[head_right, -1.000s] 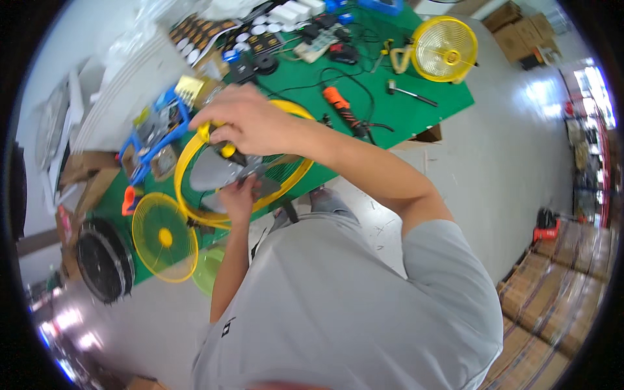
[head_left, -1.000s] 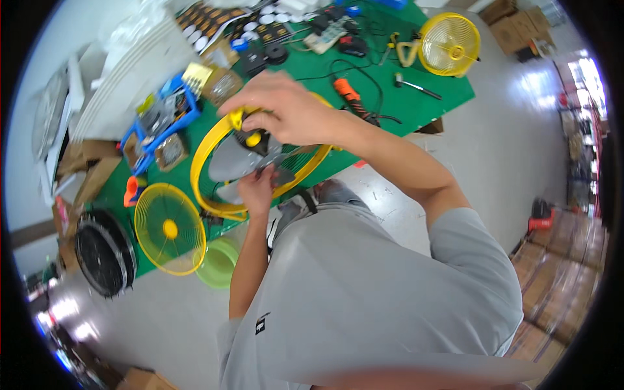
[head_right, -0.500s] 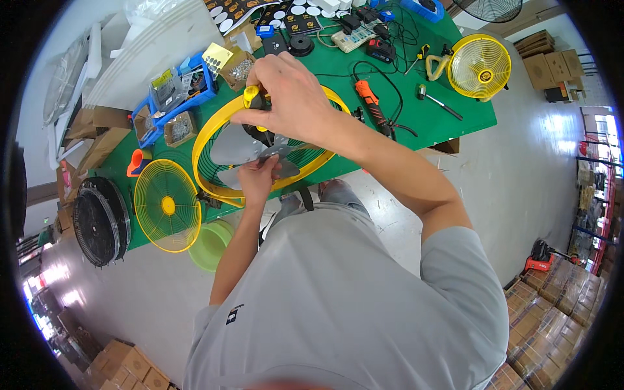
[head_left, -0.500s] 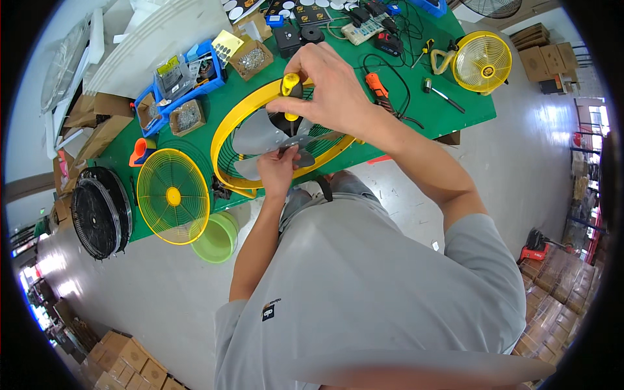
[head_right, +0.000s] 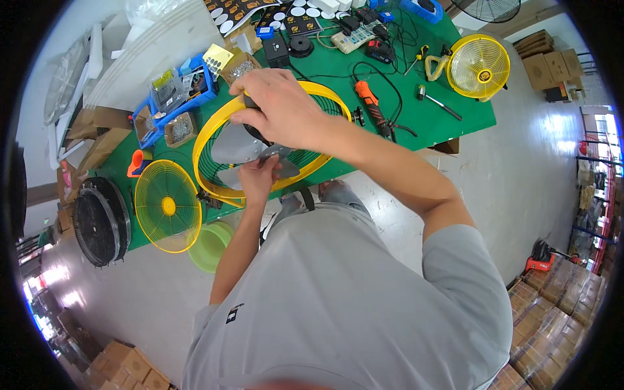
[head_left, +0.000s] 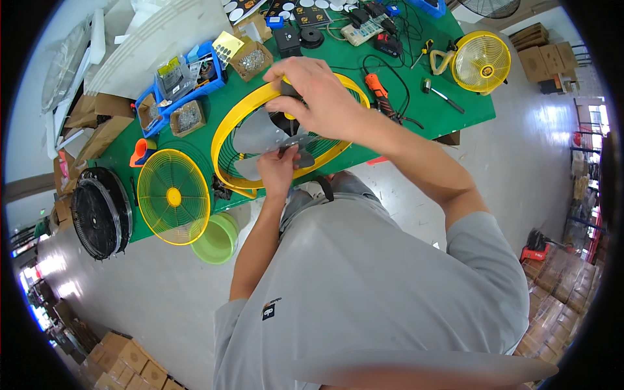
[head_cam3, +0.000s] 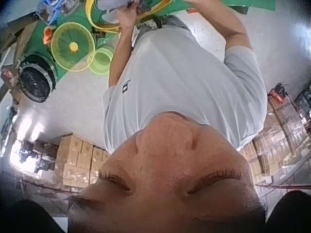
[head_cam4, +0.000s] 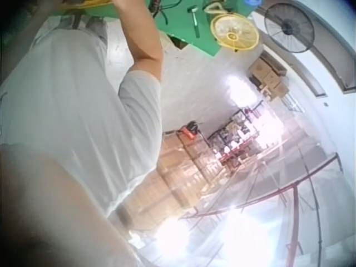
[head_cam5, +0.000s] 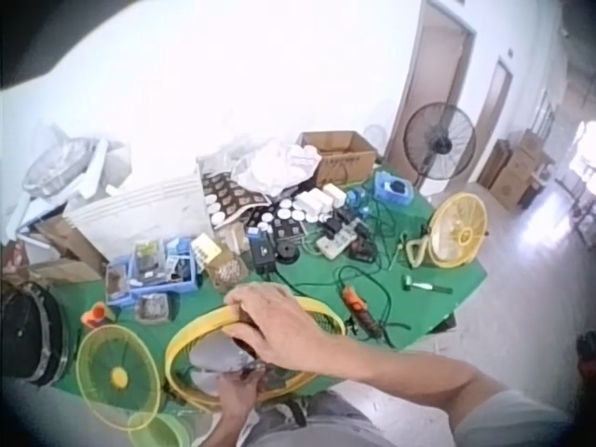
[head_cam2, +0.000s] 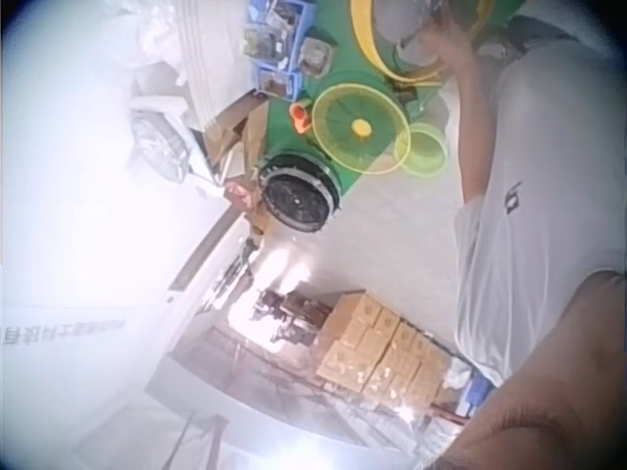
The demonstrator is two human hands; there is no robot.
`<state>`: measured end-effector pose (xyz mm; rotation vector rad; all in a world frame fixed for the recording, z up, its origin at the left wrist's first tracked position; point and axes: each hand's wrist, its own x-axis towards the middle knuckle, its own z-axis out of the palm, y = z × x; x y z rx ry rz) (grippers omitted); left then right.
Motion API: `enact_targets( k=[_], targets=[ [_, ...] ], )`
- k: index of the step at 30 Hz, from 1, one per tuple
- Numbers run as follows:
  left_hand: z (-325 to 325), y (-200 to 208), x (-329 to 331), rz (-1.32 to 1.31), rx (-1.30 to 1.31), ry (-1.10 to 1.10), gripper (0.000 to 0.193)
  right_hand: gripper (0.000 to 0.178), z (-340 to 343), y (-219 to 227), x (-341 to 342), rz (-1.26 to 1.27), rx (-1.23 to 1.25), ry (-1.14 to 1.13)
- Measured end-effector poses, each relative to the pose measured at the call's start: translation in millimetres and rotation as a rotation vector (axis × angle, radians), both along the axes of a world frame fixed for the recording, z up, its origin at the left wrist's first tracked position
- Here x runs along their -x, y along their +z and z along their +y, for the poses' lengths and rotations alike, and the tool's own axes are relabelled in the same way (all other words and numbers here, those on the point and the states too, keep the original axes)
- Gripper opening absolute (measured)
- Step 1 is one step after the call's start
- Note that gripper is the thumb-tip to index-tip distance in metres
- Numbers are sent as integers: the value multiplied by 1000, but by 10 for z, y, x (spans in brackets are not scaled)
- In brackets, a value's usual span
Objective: Assembling a portable industrial fan by installing the blade and safety cage.
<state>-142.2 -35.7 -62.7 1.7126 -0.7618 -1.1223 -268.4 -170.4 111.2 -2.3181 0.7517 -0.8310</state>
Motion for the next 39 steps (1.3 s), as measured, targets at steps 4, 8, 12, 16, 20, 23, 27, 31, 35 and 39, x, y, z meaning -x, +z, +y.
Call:
enact_targets(
  k=[4, 8, 12, 16, 20, 23, 27, 31, 35, 39],
  targets=[
    [-15, 28, 4, -5, -6, 1, 17, 31, -248, 76, 102, -136, -393, 426],
    [-21, 93, 14, -10, 17, -16, 19, 32, -223, 44, 32, -59, -134, 398],
    [-60, 146, 37, -44, -2, -2, 21, 29, 22, -63, -54, -84, 77, 137],
    [-21, 134, 22, -44, 26, -3, 23, 23, -61, 11, 34, -120, -93, 167],
    [-1, 74, 24, -2, 40, 7, 23, 19, -331, 175, -21, -70, -371, 400],
    [15, 66, 37, 29, 54, 44, 23, 21, -411, 326, -188, -2, -664, 468],
    [21, 19, 42, -2, 55, 32, 22, 20, -519, 248, -320, -10, -941, 730],
    [-3, -7, 87, -41, 117, 70, 22, 20, -272, 140, -347, -234, -825, 370],
    [-10, -31, 90, -79, 95, 69, 18, 24, -105, 2, -458, -473, -533, 129],
    [5, 22, 82, -89, 100, 69, 16, 24, -53, 21, -537, -567, -430, -90]
  ],
)
